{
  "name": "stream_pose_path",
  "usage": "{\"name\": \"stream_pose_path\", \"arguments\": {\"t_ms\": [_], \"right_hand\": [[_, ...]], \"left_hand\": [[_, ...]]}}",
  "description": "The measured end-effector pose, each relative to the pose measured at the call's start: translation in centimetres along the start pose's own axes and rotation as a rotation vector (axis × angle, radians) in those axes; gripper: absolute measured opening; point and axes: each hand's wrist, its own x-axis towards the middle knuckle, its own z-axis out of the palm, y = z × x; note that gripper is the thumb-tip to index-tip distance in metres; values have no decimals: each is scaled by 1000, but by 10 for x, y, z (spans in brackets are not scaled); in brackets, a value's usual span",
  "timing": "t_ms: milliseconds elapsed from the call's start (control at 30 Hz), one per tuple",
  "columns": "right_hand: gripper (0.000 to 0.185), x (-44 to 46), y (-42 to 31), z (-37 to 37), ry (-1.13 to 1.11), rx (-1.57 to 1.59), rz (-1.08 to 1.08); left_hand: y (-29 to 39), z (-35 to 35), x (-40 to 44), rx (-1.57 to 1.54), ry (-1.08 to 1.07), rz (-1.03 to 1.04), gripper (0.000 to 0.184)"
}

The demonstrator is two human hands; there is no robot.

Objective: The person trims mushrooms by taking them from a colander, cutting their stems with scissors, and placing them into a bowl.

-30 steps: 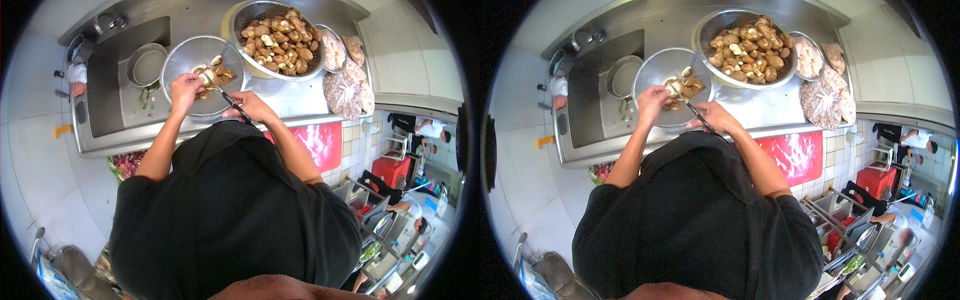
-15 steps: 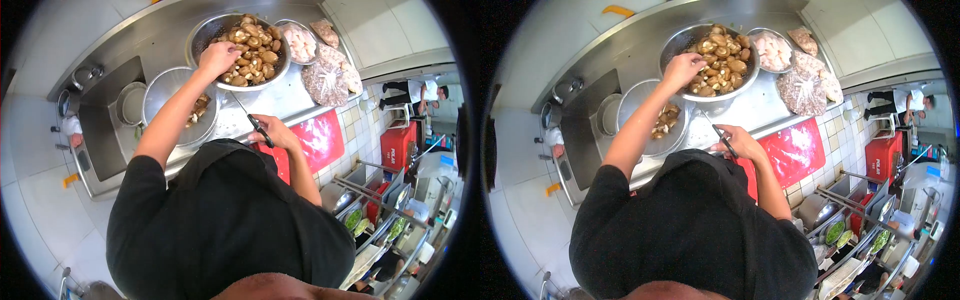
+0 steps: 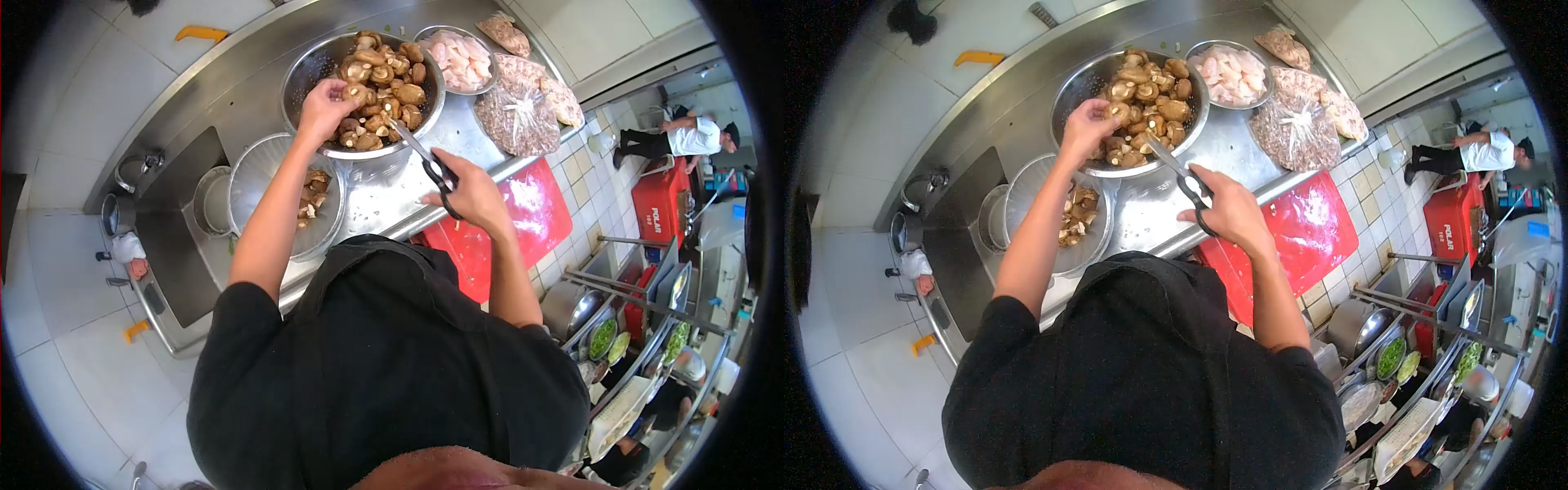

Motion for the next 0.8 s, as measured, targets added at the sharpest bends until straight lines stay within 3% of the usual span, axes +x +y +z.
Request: {"name": "stream_pose_path", "arguments": {"t_ms": [167, 433, 633, 733, 800], "right_hand": [[81, 26, -19, 20, 36, -69, -4], [82, 26, -33, 28, -21, -126, -65], [75, 44, -29, 44, -21, -128, -150], [75, 43, -41, 21, -356, 448, 178], [77, 40, -36, 29, -277, 579, 225]], "left_hand": [[7, -6, -42, -469, -105, 4, 44], [7, -9, -69, -496, -68, 89, 45], [23, -11, -71, -216, 2, -81, 46], [18, -7, -66, -279, 188, -92, 43], [3, -22, -59, -250, 168, -111, 40]]}}
